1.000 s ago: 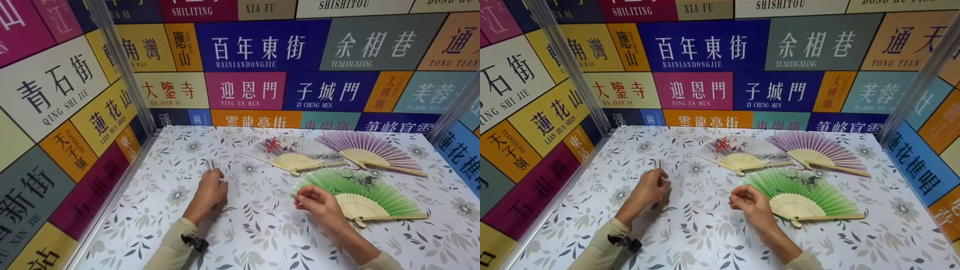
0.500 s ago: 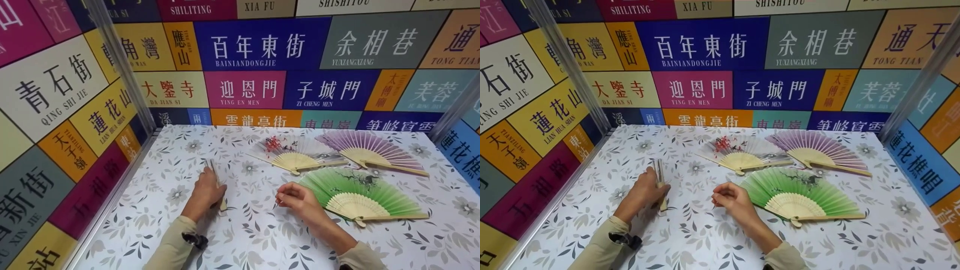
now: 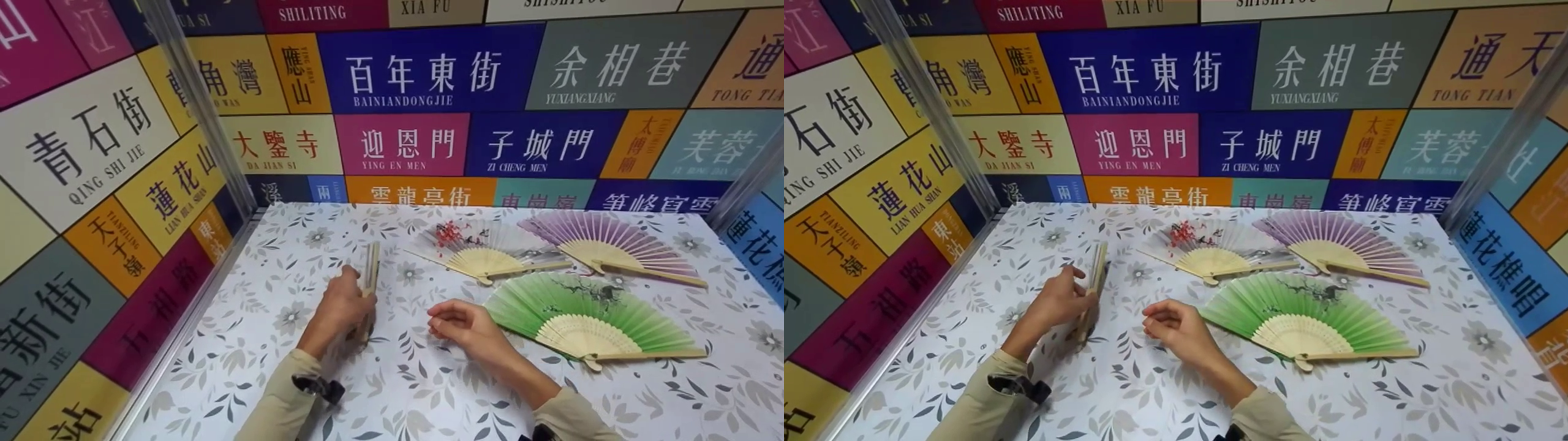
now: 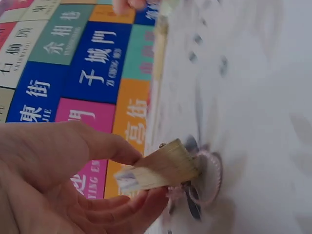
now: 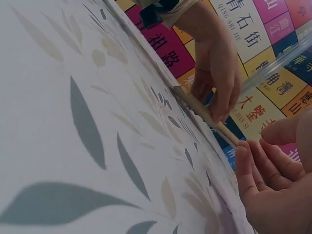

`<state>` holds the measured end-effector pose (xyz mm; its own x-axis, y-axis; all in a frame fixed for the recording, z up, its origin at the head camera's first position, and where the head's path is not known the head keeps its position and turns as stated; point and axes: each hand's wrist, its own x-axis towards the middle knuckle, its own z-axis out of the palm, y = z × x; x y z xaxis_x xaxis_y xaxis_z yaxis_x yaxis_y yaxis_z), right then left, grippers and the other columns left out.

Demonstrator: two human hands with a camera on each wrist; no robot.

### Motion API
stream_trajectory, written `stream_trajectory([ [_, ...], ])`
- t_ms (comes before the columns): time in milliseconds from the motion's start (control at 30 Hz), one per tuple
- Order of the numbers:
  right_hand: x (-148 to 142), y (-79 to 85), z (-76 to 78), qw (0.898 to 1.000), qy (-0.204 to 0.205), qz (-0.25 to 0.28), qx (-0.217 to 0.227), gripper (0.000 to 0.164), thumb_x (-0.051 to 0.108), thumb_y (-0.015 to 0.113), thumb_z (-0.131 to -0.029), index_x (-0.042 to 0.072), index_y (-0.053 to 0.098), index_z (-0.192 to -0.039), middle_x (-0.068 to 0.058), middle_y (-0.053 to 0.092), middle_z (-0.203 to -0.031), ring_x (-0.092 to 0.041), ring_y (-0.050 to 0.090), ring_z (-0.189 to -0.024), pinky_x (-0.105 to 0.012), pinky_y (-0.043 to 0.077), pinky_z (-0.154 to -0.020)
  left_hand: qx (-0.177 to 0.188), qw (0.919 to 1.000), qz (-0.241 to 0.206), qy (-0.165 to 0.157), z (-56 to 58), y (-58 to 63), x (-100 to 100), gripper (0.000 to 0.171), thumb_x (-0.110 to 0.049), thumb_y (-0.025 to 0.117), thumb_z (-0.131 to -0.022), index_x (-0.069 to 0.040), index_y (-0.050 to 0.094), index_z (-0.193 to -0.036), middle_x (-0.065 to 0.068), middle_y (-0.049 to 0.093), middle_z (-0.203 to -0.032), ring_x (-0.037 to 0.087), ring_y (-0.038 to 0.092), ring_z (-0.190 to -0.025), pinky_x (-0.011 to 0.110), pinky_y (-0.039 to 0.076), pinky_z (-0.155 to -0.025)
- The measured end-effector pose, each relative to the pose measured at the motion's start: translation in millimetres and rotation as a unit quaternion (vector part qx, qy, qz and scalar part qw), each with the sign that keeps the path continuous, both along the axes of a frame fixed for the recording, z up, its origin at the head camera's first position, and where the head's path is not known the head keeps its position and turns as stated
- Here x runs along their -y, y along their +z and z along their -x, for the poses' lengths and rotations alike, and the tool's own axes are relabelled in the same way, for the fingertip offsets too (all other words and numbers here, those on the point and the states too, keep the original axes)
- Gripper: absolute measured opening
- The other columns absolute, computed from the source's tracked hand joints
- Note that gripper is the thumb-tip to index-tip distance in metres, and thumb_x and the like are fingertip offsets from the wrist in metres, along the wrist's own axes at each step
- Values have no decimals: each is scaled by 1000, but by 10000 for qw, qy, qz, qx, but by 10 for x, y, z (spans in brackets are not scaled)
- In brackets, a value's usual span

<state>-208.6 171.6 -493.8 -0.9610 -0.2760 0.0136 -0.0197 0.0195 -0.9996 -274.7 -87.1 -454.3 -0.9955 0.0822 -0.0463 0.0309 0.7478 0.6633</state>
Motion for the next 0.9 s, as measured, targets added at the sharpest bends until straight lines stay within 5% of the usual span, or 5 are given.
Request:
stream_trajectory([
  [133,70,20,12,9995,78,-157,-258,42,15,71,-94,-6,58,-129,-30,64,-117,-42,69,-101,-44,63,-89,-613,9963,-456,-401,-69,93,-131,43,-19,71,-89,2,58,-125,13,71,-98,22,69,-83,31,60,-70],
  [300,121,68,2,9970,-81,-187,-746,41,17,71,-94,-1,60,-129,-30,64,-118,-34,69,-103,-36,63,-91,-1175,9833,-952,-1014,-187,228,-334,31,-10,71,-87,1,65,-116,11,71,-97,21,72,-80,25,62,-65],
  [567,88,244,-22,9855,-1033,-53,-1344,32,15,79,-87,8,70,-117,-15,73,-104,-25,72,-95,-31,64,-85,-1327,9615,-1800,-1595,-278,397,-675,33,-12,74,-89,-6,63,-119,8,72,-103,19,73,-84,19,62,-68],
  [900,-195,445,10,9674,-1929,-257,-1621,26,22,82,-85,13,76,-109,-8,77,-101,-21,75,-88,-30,66,-74,-1508,9376,-2449,-1953,-170,469,-1014,39,-24,77,-90,-20,63,-127,3,75,-104,11,74,-89,22,63,-80],
])
